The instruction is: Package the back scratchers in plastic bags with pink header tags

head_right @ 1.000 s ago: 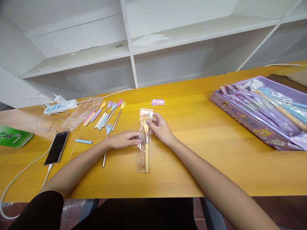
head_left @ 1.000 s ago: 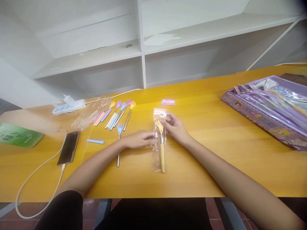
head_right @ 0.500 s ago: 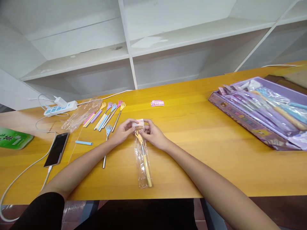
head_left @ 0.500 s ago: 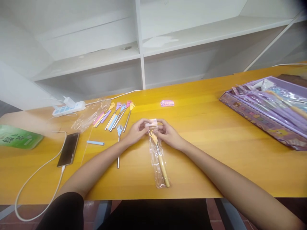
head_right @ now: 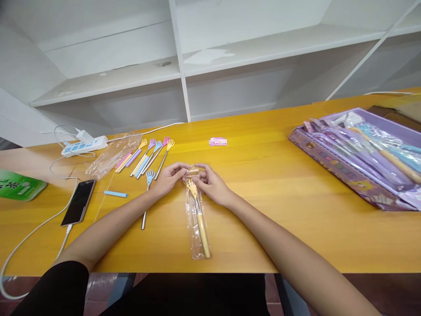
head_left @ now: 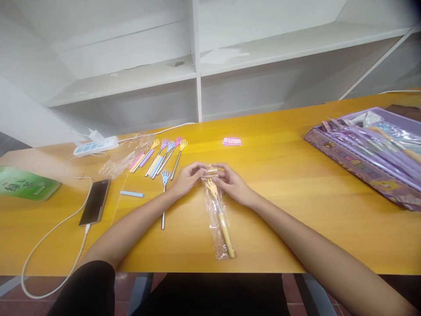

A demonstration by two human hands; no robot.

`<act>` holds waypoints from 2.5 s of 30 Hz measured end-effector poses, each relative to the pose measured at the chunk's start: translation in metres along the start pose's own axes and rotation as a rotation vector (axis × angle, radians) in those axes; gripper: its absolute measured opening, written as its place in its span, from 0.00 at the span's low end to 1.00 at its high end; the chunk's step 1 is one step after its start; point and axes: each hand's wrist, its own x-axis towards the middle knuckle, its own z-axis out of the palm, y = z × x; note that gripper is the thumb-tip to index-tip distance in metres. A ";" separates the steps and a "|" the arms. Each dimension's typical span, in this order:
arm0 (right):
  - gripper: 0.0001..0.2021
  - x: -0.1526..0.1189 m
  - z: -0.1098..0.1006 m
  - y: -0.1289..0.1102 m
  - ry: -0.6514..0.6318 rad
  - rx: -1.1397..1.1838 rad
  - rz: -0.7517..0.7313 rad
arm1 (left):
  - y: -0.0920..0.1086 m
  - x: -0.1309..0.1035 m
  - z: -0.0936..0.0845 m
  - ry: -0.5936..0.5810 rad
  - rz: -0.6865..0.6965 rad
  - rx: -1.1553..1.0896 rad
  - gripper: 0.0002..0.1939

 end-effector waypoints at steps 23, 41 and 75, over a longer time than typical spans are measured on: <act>0.21 0.004 -0.005 0.002 0.164 -0.065 0.006 | 0.010 -0.005 0.006 -0.083 0.144 0.231 0.07; 0.17 0.096 -0.144 0.020 0.608 -0.993 -0.069 | -0.001 -0.001 0.003 -0.020 -0.014 -0.070 0.16; 0.21 0.017 -0.033 0.007 0.268 -0.165 -0.126 | 0.009 0.006 -0.002 -0.096 -0.317 -0.752 0.26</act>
